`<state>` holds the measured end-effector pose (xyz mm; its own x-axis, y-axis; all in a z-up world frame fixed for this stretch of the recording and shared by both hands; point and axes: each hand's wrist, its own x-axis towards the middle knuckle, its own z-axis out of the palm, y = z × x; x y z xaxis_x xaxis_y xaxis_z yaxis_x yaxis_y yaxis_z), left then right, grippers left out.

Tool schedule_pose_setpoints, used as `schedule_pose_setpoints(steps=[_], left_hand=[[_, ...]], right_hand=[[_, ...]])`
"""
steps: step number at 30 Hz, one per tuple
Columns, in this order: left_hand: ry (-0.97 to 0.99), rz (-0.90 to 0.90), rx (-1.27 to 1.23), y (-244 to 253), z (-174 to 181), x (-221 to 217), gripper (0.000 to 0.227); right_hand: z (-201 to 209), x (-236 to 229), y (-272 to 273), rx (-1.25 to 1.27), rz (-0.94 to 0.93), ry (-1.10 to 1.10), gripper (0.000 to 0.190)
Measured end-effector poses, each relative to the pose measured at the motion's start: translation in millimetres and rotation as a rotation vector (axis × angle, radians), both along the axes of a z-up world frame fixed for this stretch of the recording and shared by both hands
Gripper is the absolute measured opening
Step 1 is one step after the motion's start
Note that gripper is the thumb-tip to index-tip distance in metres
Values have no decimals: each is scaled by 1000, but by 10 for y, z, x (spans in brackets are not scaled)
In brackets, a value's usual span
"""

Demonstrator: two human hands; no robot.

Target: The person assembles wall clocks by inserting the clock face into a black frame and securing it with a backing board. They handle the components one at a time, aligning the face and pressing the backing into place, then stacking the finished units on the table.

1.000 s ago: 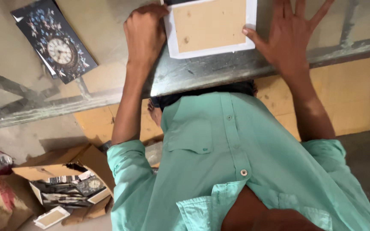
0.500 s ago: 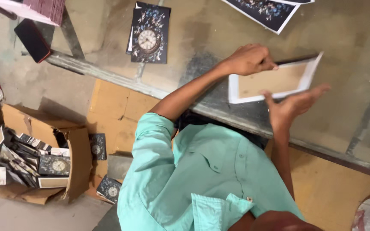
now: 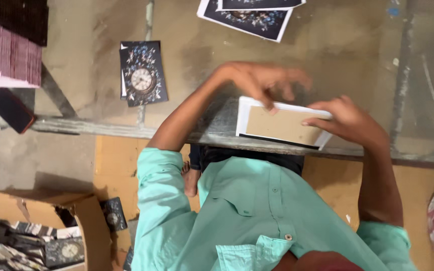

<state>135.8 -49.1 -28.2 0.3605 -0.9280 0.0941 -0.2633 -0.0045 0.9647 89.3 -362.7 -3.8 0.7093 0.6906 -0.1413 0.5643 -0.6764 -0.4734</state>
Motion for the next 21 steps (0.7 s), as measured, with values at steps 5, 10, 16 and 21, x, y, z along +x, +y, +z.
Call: schedule_pose_setpoints(steps=[5,10,16,21], left_hand=[[-255,116,559,-263,-322,-66,61],[-543,677,605,-164,-531,-266,50],[-536,830,659,-312,-675,-416,40],[-807,911,574,-378,-937,-591,46]], right_hand=[[-134,295,279,-116,17,156,38],[-577,346,311,128,-122,-230,36],[-1060,426,379,115,-114,-373,28],[-1171,393,363,-64,-43,-494,32]])
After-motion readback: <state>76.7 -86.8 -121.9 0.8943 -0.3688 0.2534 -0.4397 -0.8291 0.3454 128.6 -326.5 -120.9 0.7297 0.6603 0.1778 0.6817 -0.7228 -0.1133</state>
